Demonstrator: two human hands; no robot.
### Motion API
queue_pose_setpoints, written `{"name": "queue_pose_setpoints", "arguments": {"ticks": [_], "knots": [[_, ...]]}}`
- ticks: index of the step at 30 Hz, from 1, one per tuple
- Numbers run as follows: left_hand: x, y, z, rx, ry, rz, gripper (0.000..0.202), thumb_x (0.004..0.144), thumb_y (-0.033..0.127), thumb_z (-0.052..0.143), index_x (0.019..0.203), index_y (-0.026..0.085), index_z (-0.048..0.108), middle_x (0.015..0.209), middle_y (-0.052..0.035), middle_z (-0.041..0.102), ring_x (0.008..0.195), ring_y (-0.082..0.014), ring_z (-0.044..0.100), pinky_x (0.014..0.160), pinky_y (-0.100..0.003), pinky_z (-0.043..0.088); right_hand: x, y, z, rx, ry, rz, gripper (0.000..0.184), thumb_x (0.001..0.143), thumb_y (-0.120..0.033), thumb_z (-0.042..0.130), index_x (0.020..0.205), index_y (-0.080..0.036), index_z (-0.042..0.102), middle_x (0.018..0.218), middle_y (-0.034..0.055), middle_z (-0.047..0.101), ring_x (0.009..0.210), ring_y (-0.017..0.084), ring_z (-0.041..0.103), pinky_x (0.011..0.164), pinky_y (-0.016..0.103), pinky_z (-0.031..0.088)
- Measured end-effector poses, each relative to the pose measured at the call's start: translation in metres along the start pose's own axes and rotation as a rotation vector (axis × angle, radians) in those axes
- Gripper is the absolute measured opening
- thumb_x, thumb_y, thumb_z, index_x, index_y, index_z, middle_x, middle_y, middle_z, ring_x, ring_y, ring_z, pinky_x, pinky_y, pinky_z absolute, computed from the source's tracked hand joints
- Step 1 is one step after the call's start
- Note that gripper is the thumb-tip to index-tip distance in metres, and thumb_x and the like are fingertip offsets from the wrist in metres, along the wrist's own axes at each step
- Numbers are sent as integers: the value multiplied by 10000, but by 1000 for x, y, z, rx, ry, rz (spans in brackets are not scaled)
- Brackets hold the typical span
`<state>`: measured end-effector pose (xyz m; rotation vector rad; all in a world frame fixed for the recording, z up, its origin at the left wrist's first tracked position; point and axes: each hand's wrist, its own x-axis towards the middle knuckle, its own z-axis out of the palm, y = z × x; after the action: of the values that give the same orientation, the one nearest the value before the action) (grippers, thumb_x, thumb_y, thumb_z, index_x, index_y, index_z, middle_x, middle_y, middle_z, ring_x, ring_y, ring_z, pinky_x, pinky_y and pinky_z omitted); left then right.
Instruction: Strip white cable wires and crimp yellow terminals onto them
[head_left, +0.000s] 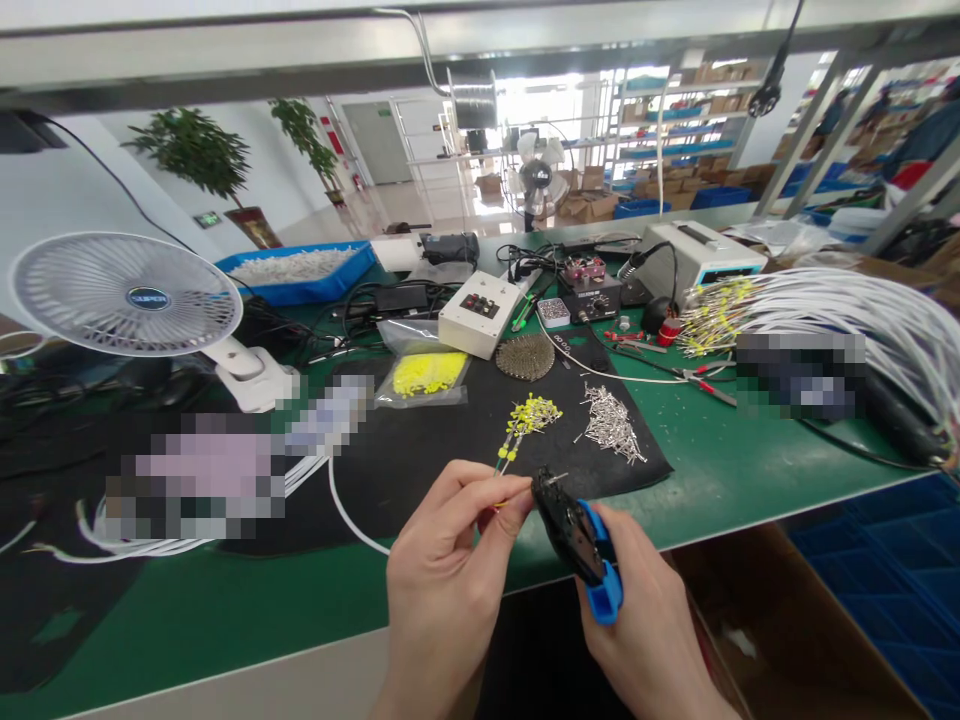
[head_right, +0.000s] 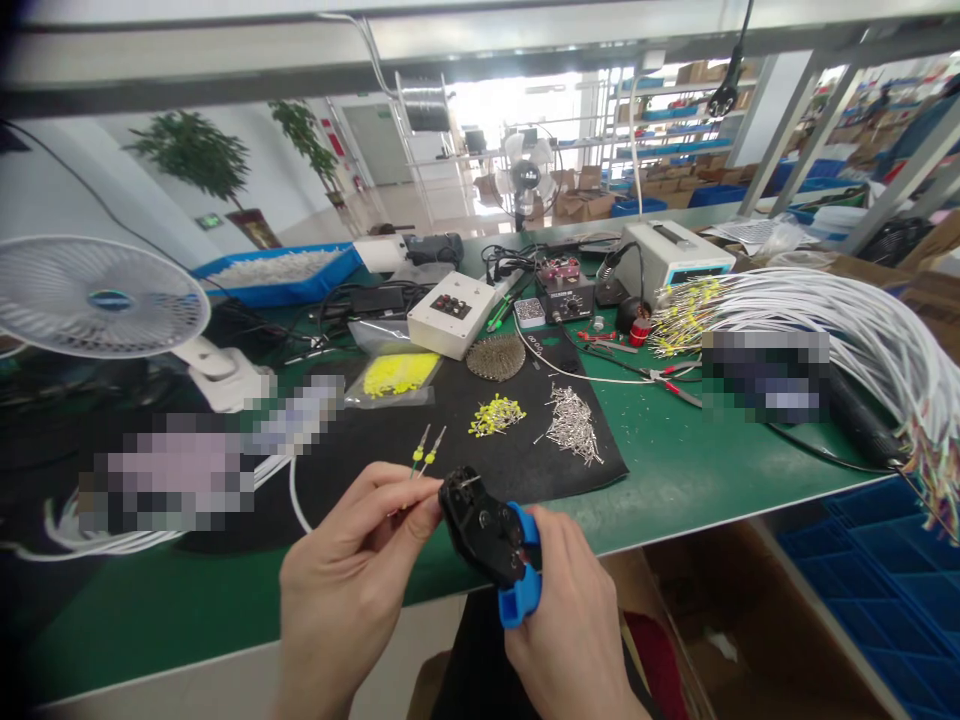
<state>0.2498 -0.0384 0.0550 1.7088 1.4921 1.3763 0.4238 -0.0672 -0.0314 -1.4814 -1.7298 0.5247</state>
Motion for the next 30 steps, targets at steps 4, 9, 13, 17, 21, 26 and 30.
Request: {"name": "queue_pose_setpoints", "arguments": {"ticks": [4,9,13,17,21,26,30], "knots": [[0,3,4,1,24,11,98,920,250,728,989,278,792,892,21,655,689,-82,564,590,-194,430,7,2,-3,49,-28,9,390,902,-157,553,1271,-282,535,1119,56,661,1029,263,675,863,392,537],[6,6,9,9,17,46,106,933,232,711,981,290,785,900,31,648,703,-77,571,621,-186,450,16,2,-5,94,-57,67,260,884,-155,558,1127,-245,590,997,44,678,928,262,668,792,347,492],[13,7,13,-3,17,72,101,933,226,708,965,282,786,903,27,651,699,-78,566,620,-189,450,24,2,-6,95,-48,86,104,900,-197,570,996,-226,595,864,24,667,781,228,642,703,303,440],[21,7,20,-11,25,112,103,937,221,705,962,273,791,909,23,656,697,-75,561,636,-189,458,33,6,-1,79,-16,106,119,946,-307,569,868,-219,578,715,2,621,618,187,572,626,285,379],[29,5,27,-27,44,166,98,934,210,714,967,252,796,915,23,664,718,-63,570,648,-177,465,42,10,1,67,23,141,249,966,-421,568,827,-215,585,638,-6,601,548,170,527,588,280,353],[31,4,26,-36,72,162,94,936,214,716,979,245,794,904,34,657,715,-48,564,651,-163,470,39,-2,-11,85,-51,153,255,983,-453,561,945,-213,638,735,23,677,653,203,617,628,282,406],[27,7,22,-7,83,187,99,934,211,718,988,253,790,920,36,663,723,-49,568,661,-161,478,26,-23,-35,187,-148,124,334,1013,-436,525,1251,-229,634,1140,68,725,1015,230,683,874,295,507]]}}
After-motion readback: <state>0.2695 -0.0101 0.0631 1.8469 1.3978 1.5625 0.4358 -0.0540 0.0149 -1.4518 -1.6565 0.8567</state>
